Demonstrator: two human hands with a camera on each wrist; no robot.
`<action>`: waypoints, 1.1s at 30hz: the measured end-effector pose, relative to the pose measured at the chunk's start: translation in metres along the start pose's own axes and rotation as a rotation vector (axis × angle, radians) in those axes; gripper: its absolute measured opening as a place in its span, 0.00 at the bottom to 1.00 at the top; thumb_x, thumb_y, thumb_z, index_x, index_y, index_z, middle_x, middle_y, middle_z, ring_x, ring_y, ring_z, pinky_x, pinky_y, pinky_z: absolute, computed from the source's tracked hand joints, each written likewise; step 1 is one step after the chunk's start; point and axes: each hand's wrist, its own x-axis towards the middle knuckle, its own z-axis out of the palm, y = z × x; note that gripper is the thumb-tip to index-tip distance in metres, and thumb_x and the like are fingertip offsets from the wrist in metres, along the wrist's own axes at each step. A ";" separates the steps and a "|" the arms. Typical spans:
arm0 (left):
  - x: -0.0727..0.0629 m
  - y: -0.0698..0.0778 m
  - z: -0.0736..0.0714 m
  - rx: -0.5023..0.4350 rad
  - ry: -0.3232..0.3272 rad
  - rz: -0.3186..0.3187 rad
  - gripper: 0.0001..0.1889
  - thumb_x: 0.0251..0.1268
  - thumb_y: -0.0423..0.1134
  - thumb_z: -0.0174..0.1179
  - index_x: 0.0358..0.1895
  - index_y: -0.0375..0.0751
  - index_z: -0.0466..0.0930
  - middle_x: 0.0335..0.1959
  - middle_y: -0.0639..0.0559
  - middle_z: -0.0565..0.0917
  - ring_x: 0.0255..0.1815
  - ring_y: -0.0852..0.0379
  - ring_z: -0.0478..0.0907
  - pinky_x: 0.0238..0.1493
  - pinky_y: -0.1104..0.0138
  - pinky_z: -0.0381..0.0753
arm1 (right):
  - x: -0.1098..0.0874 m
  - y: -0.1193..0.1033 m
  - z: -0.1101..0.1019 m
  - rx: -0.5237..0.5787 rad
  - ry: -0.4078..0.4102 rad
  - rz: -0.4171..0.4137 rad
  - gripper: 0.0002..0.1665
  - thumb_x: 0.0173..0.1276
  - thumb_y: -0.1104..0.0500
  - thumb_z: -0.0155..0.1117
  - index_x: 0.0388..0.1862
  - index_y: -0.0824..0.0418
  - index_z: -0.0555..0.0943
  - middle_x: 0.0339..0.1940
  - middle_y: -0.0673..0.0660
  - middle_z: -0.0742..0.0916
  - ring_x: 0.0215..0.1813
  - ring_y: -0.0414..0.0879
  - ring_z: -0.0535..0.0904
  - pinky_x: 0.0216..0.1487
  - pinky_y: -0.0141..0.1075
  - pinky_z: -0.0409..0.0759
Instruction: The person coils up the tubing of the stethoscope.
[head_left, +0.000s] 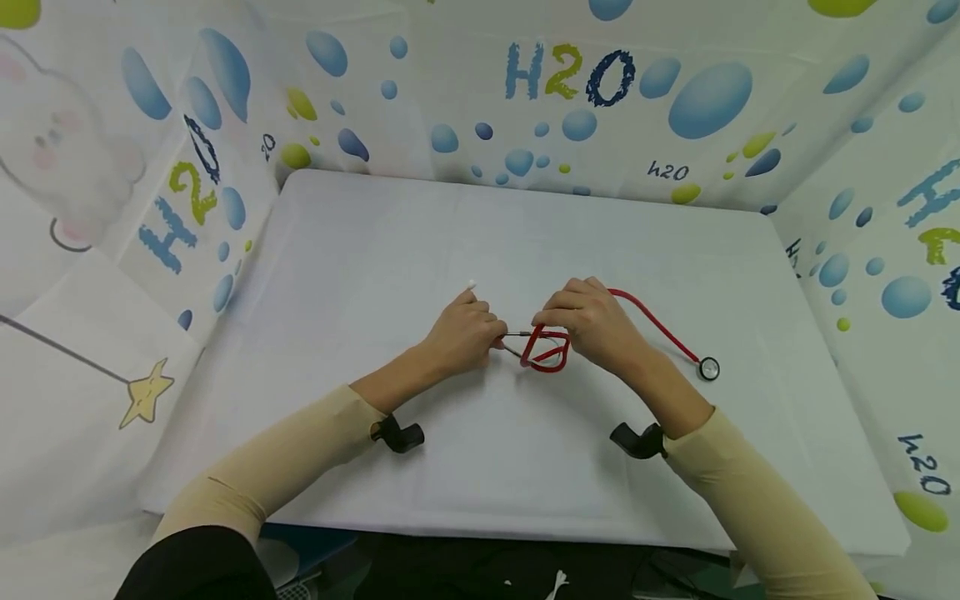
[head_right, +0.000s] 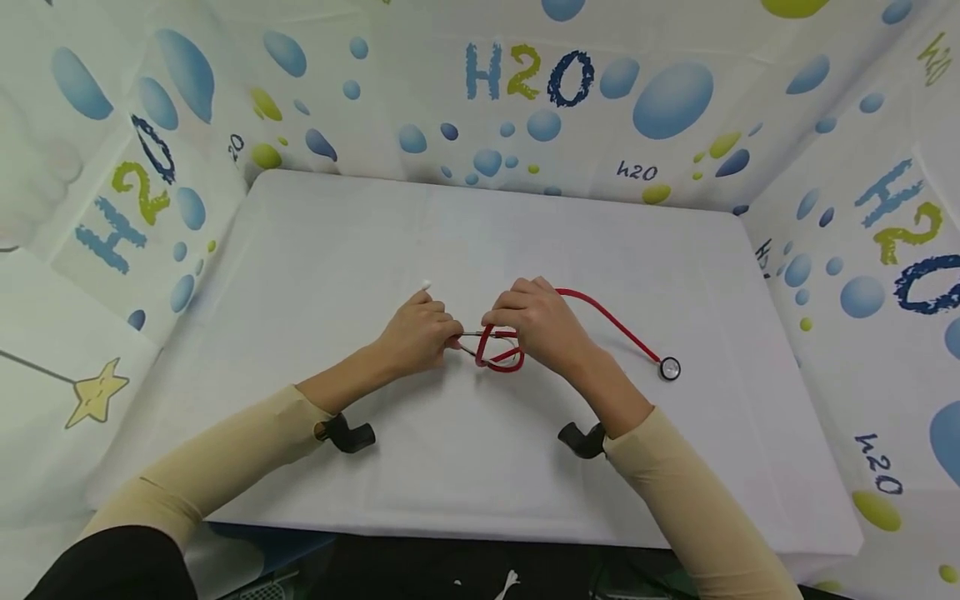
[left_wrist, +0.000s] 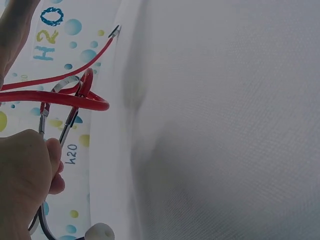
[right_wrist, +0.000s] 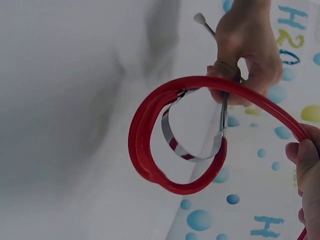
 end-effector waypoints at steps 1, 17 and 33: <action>0.000 -0.001 -0.001 0.003 0.002 0.005 0.05 0.50 0.42 0.71 0.27 0.49 0.84 0.23 0.61 0.86 0.24 0.58 0.74 0.40 0.64 0.65 | 0.001 0.001 -0.001 0.005 0.008 0.005 0.16 0.51 0.74 0.70 0.34 0.55 0.88 0.30 0.50 0.88 0.36 0.46 0.77 0.36 0.36 0.68; -0.003 -0.001 -0.012 -0.008 0.064 0.058 0.04 0.51 0.41 0.70 0.26 0.50 0.83 0.22 0.62 0.84 0.25 0.61 0.75 0.40 0.65 0.66 | 0.001 0.023 0.000 0.032 0.116 0.035 0.12 0.54 0.72 0.69 0.32 0.56 0.88 0.29 0.51 0.87 0.35 0.47 0.76 0.33 0.36 0.65; -0.002 -0.001 -0.016 -0.026 0.098 0.070 0.03 0.53 0.40 0.69 0.26 0.50 0.84 0.22 0.62 0.84 0.24 0.61 0.73 0.40 0.66 0.65 | -0.002 0.031 -0.002 0.053 0.152 0.104 0.12 0.53 0.71 0.70 0.33 0.58 0.88 0.30 0.54 0.88 0.34 0.48 0.75 0.37 0.37 0.68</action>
